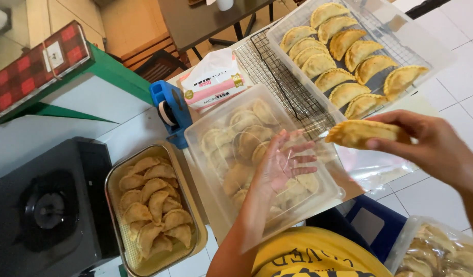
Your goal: Frying pastries in a wok and then arranging them into plastic containers for packaging.
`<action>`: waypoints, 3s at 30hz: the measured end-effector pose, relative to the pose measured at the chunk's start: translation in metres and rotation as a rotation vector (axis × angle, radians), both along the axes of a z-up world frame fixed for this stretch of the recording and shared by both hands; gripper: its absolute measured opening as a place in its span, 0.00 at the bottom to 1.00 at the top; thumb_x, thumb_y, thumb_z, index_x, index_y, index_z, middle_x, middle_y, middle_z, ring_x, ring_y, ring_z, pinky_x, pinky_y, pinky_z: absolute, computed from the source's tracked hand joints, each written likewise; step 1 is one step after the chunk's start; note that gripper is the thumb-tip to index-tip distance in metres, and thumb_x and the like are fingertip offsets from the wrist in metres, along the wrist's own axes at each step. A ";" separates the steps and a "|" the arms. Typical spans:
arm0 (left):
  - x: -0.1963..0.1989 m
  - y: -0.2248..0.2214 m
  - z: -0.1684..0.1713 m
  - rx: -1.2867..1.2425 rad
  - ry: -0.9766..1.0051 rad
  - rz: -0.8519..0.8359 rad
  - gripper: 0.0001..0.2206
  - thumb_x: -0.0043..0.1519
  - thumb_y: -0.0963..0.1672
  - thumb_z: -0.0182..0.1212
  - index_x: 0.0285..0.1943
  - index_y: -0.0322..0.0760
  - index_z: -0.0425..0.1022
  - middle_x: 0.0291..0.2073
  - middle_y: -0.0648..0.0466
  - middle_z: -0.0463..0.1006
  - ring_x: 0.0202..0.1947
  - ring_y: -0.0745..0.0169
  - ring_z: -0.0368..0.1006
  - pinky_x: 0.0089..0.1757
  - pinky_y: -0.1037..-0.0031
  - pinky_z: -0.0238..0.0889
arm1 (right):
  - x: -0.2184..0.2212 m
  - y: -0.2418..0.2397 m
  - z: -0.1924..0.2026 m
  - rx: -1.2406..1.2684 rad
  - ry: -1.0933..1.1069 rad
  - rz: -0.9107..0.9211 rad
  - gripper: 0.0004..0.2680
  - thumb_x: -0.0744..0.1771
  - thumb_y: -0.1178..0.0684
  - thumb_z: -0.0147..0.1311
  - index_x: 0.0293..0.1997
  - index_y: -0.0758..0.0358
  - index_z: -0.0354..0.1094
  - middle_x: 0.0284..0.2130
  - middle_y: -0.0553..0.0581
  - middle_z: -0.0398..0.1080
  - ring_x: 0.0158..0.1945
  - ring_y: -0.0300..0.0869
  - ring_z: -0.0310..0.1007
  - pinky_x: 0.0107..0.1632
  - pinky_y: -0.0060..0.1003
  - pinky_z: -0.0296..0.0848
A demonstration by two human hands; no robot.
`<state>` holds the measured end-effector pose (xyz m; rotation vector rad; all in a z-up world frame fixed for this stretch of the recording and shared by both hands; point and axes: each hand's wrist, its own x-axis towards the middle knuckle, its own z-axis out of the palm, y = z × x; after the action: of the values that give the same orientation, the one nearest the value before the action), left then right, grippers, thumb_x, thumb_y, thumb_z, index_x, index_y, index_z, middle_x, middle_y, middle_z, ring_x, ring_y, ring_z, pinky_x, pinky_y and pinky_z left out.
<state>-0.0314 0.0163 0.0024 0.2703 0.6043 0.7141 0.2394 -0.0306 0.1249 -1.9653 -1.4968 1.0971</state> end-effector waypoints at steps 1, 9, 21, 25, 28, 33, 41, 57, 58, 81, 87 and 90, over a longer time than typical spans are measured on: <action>-0.005 0.000 0.003 -0.016 0.020 0.008 0.30 0.62 0.56 0.62 0.69 0.40 0.69 0.50 0.41 0.81 0.44 0.38 0.80 0.46 0.44 0.73 | 0.003 -0.007 0.001 0.096 0.067 -0.032 0.17 0.61 0.55 0.66 0.56 0.59 0.78 0.36 0.56 0.79 0.31 0.41 0.65 0.31 0.34 0.62; -0.024 -0.004 0.010 0.089 -0.040 -0.054 0.25 0.66 0.55 0.57 0.67 0.40 0.71 0.53 0.36 0.79 0.48 0.32 0.78 0.47 0.43 0.72 | -0.011 -0.038 0.011 0.320 0.220 -0.172 0.17 0.61 0.65 0.62 0.55 0.75 0.71 0.48 0.66 0.77 0.47 0.46 0.76 0.44 0.33 0.75; -0.011 -0.028 0.006 0.199 -0.177 -0.177 0.24 0.70 0.55 0.56 0.69 0.43 0.70 0.57 0.37 0.78 0.49 0.34 0.78 0.50 0.48 0.74 | -0.051 -0.039 -0.006 0.238 0.132 -0.147 0.16 0.62 0.52 0.66 0.55 0.58 0.76 0.19 0.49 0.47 0.25 0.37 0.48 0.31 0.30 0.46; -0.010 -0.033 -0.005 0.106 -0.300 -0.218 0.24 0.71 0.54 0.57 0.69 0.38 0.67 0.60 0.29 0.72 0.59 0.25 0.69 0.56 0.43 0.67 | -0.059 -0.040 -0.015 0.203 0.215 -0.157 0.15 0.62 0.53 0.66 0.54 0.61 0.77 0.19 0.49 0.49 0.23 0.37 0.44 0.29 0.31 0.43; -0.010 -0.037 -0.010 0.123 -0.371 -0.262 0.30 0.71 0.54 0.58 0.77 0.33 0.60 0.61 0.28 0.71 0.63 0.28 0.67 0.60 0.44 0.63 | -0.056 -0.039 -0.023 0.123 0.408 -0.147 0.14 0.63 0.57 0.63 0.54 0.66 0.76 0.31 0.56 0.67 0.34 0.41 0.62 0.36 0.32 0.60; -0.009 -0.046 -0.011 0.085 -0.308 -0.209 0.26 0.70 0.51 0.61 0.70 0.28 0.66 0.54 0.34 0.78 0.57 0.28 0.73 0.56 0.31 0.62 | -0.042 -0.040 -0.032 -0.088 0.532 -0.049 0.13 0.66 0.61 0.57 0.56 0.70 0.75 0.41 0.64 0.81 0.43 0.46 0.78 0.40 0.37 0.74; -0.017 -0.045 0.006 0.155 -0.325 -0.332 0.25 0.70 0.52 0.60 0.74 0.45 0.66 0.64 0.38 0.70 0.60 0.22 0.67 0.57 0.30 0.61 | -0.036 -0.045 -0.040 -0.207 0.588 0.025 0.13 0.63 0.60 0.62 0.49 0.76 0.83 0.39 0.68 0.86 0.38 0.51 0.82 0.42 0.44 0.79; -0.025 -0.049 -0.030 0.044 -0.529 -0.376 0.20 0.80 0.50 0.45 0.74 0.33 0.63 0.63 0.34 0.73 0.60 0.29 0.72 0.60 0.34 0.61 | -0.052 -0.085 -0.061 -0.084 0.714 -0.326 0.08 0.63 0.62 0.61 0.44 0.74 0.73 0.40 0.73 0.81 0.40 0.58 0.81 0.44 0.51 0.83; -0.025 -0.048 -0.032 0.039 -0.528 -0.370 0.19 0.80 0.47 0.46 0.73 0.29 0.63 0.62 0.30 0.73 0.60 0.29 0.72 0.58 0.38 0.65 | -0.052 -0.085 -0.066 -0.064 0.724 -0.322 0.07 0.63 0.62 0.62 0.41 0.71 0.71 0.40 0.70 0.81 0.40 0.56 0.81 0.43 0.49 0.83; -0.036 -0.060 -0.005 -0.225 -0.924 -0.201 0.35 0.70 0.53 0.55 0.87 0.58 0.45 0.72 0.24 0.53 0.66 0.09 0.55 0.58 0.23 0.54 | -0.110 -0.066 0.020 -0.270 0.610 -0.347 0.17 0.70 0.54 0.43 0.54 0.82 0.74 0.50 0.76 0.80 0.52 0.59 0.79 0.60 0.52 0.77; -0.032 -0.062 0.019 0.095 -0.314 -0.250 0.47 0.50 0.62 0.66 0.81 0.67 0.48 0.75 0.34 0.53 0.71 0.37 0.54 0.63 0.35 0.49 | -0.103 -0.065 0.006 -0.340 0.586 -0.302 0.15 0.69 0.55 0.47 0.51 0.81 0.76 0.48 0.76 0.81 0.48 0.61 0.81 0.59 0.50 0.78; -0.028 -0.065 0.011 -0.089 -0.774 -0.127 0.36 0.69 0.47 0.63 0.86 0.46 0.49 0.66 0.25 0.60 0.67 0.27 0.59 0.59 0.33 0.59 | -0.087 -0.068 -0.028 -0.317 0.741 -0.253 0.15 0.62 0.65 0.56 0.53 0.82 0.73 0.48 0.80 0.82 0.49 0.64 0.81 0.57 0.53 0.78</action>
<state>-0.0595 -0.0486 0.0132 -0.0602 -0.1183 0.6072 0.1519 -0.0984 0.0972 -1.5798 -0.6973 1.7584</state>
